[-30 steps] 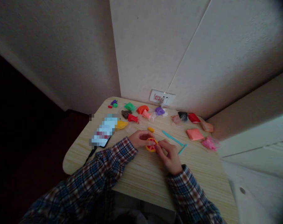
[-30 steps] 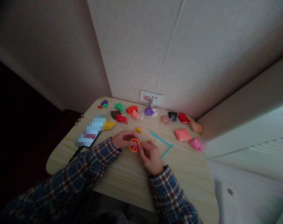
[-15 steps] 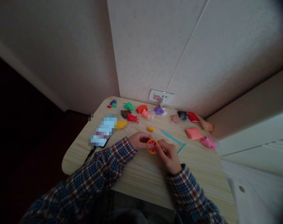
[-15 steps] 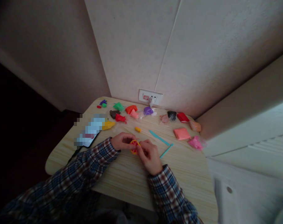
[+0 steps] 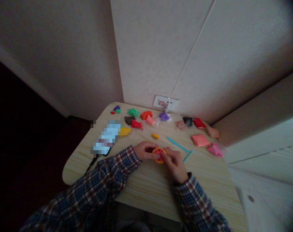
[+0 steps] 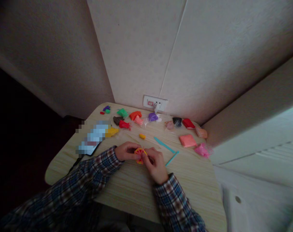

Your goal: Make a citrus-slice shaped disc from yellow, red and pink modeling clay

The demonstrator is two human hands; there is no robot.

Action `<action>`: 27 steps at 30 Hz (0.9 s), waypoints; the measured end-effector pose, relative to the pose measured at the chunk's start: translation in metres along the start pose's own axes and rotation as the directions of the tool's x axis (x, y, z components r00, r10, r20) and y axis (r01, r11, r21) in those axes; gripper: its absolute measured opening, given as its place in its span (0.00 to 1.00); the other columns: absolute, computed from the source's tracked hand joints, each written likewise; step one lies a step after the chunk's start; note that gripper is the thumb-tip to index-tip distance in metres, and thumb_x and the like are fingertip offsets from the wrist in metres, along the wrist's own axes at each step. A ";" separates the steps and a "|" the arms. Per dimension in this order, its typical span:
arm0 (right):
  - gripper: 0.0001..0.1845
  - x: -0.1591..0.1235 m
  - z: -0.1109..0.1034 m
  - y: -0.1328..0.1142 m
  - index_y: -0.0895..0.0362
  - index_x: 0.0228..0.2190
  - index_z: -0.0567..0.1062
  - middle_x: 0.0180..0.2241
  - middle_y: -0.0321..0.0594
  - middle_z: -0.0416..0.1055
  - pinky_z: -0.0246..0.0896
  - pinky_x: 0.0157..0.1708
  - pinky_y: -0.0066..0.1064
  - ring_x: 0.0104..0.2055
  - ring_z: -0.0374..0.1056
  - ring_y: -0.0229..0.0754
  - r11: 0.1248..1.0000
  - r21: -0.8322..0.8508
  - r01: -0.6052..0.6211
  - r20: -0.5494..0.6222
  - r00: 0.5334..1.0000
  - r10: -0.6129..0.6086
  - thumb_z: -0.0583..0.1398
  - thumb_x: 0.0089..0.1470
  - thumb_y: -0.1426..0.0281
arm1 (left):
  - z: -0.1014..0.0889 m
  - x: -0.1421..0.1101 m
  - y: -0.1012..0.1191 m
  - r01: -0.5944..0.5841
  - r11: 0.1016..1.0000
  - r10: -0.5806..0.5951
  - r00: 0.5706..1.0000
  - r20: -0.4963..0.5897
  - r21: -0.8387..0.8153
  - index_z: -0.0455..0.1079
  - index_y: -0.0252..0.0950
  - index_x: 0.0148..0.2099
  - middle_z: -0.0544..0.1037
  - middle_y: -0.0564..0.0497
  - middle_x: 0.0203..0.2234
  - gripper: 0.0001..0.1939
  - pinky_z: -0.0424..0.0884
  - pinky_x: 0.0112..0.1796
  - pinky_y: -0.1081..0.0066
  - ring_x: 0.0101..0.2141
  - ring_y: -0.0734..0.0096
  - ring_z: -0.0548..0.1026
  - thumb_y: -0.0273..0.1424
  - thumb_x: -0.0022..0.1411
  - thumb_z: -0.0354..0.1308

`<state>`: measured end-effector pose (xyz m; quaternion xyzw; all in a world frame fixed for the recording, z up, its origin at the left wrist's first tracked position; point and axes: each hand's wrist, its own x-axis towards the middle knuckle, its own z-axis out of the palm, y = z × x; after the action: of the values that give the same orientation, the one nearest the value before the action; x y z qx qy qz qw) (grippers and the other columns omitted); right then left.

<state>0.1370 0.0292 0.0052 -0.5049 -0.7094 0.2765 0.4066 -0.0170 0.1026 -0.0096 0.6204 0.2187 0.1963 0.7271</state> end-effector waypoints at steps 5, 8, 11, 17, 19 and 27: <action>0.23 0.000 -0.005 0.007 0.56 0.21 0.71 0.20 0.37 0.69 0.56 0.28 0.31 0.25 0.63 0.38 0.997 -0.070 -0.032 -0.081 0.996 0.026 0.48 0.60 0.60 | 0.002 0.001 -0.002 -0.042 0.997 0.049 0.994 -0.101 0.070 0.69 0.31 0.33 0.73 0.53 0.24 0.23 0.68 0.30 0.75 0.26 0.75 0.70 0.48 0.49 0.62; 0.21 -0.003 -0.009 0.014 0.56 0.20 0.69 0.21 0.36 0.68 0.55 0.32 0.33 0.27 0.63 0.39 0.990 -0.134 -0.051 -0.113 0.993 0.036 0.49 0.59 0.61 | 0.001 0.003 -0.005 -0.063 0.988 0.089 0.978 -0.187 0.139 0.69 0.31 0.36 0.75 0.50 0.25 0.20 0.69 0.30 0.74 0.25 0.75 0.72 0.45 0.53 0.59; 0.19 -0.010 -0.013 0.021 0.55 0.20 0.67 0.21 0.35 0.66 0.54 0.34 0.34 0.27 0.62 0.38 0.979 -0.196 -0.064 -0.117 0.992 0.041 0.50 0.59 0.61 | -0.001 0.004 -0.006 -0.081 0.966 0.145 0.957 -0.252 0.246 0.70 0.30 0.37 0.75 0.50 0.25 0.15 0.70 0.29 0.75 0.25 0.75 0.73 0.39 0.56 0.57; 0.14 -0.024 -0.017 0.032 0.56 0.27 0.68 0.25 0.36 0.67 0.50 0.40 0.37 0.31 0.62 0.40 0.947 -0.306 -0.101 -0.116 0.991 0.068 0.50 0.59 0.63 | -0.006 0.000 -0.001 -0.111 0.844 0.308 0.901 -0.306 0.525 0.72 0.32 0.37 0.76 0.49 0.30 0.08 0.69 0.30 0.76 0.27 0.76 0.72 0.28 0.56 0.54; 0.14 -0.026 -0.017 0.030 0.55 0.27 0.68 0.26 0.35 0.67 0.49 0.41 0.37 0.32 0.63 0.40 0.942 -0.327 -0.079 -0.061 0.996 0.062 0.49 0.60 0.64 | -0.007 -0.001 -0.001 -0.122 0.783 0.371 0.879 -0.300 0.610 0.71 0.32 0.37 0.75 0.48 0.31 0.07 0.69 0.29 0.75 0.28 0.75 0.71 0.27 0.56 0.54; 0.17 -0.022 -0.014 0.023 0.55 0.24 0.69 0.28 0.36 0.68 0.45 0.45 0.39 0.36 0.63 0.40 0.906 -0.421 -0.051 0.018 0.998 0.065 0.50 0.60 0.62 | -0.004 -0.003 -0.009 -0.182 0.488 0.536 0.834 -0.128 0.854 0.72 0.36 0.37 0.74 0.47 0.34 0.08 0.70 0.41 0.66 0.37 0.67 0.72 0.30 0.59 0.52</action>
<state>0.1643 0.0158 -0.0129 -0.5969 -0.7433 0.1375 0.2688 -0.0211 0.1027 -0.0191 0.8639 0.2816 0.3398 0.2426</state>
